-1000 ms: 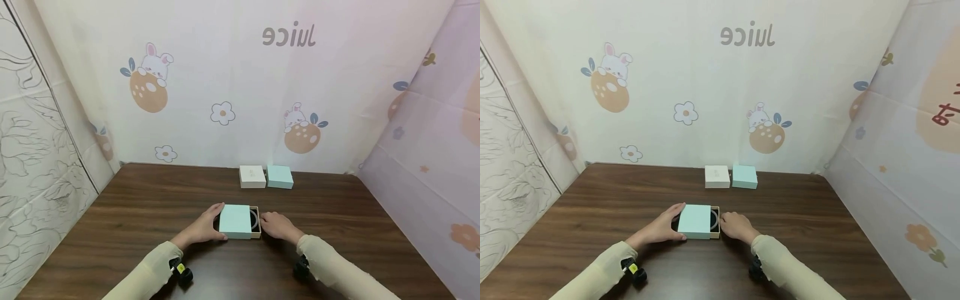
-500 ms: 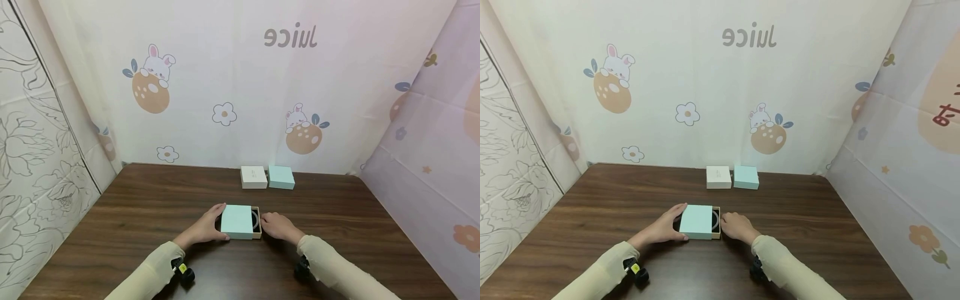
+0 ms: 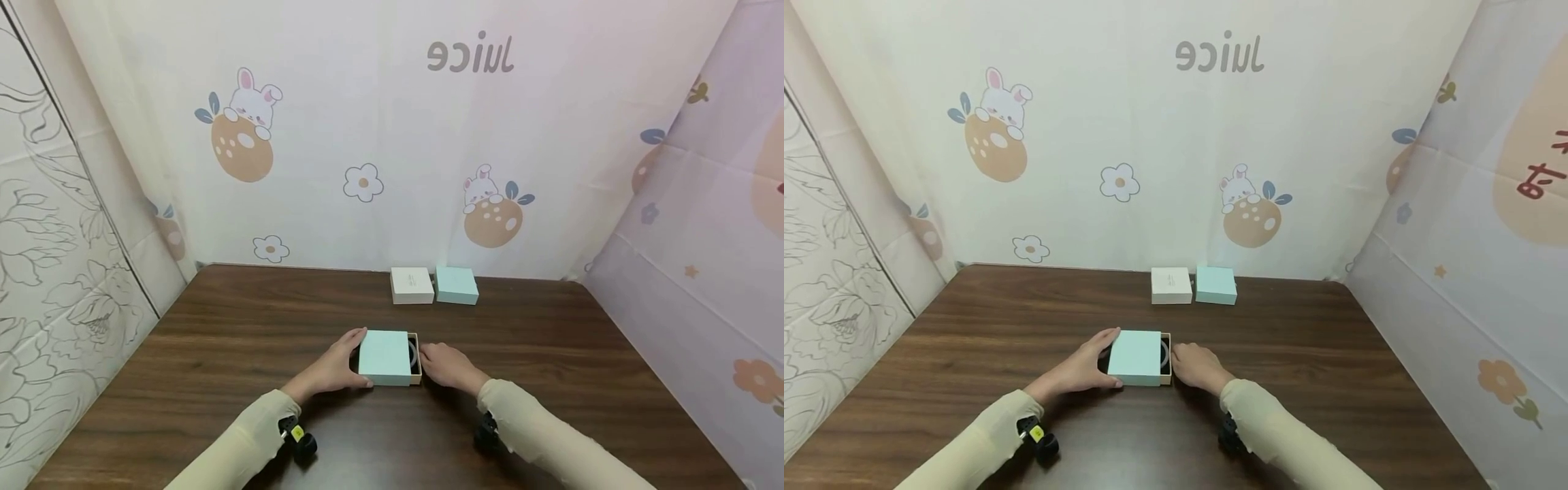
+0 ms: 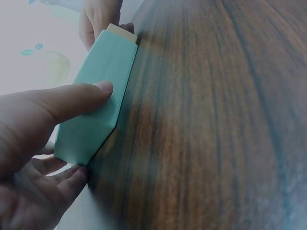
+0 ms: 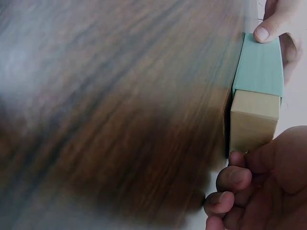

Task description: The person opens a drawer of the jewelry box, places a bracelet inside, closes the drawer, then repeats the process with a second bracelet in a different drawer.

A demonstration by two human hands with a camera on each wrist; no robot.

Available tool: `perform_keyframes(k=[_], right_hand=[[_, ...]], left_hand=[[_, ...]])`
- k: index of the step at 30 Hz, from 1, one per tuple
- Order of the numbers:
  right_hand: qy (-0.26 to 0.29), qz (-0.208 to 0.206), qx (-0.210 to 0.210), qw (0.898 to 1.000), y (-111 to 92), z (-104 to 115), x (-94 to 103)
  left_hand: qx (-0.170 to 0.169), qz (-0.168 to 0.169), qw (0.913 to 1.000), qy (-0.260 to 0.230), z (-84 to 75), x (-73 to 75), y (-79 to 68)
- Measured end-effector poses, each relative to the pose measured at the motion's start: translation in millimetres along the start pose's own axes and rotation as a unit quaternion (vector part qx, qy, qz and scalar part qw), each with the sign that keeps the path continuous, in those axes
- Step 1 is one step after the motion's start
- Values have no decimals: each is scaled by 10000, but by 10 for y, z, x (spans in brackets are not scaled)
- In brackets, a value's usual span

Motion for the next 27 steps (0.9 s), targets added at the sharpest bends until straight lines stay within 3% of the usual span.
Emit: perform_keyframes(k=[27], right_hand=[[-183, -211, 235, 9993, 27, 143, -52]], left_hand=[[-77, 9, 9999, 135, -9, -2, 16]])
Point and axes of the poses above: each hand's wrist, its own y-axis towards the middle knuckle, its own x-axis out of the back of the hand, z = x × y, the point moved 10 cm from there along y, towards the middle knuckle, and after that the axes turned 9 degrees about -x, right-handed, at the moved point
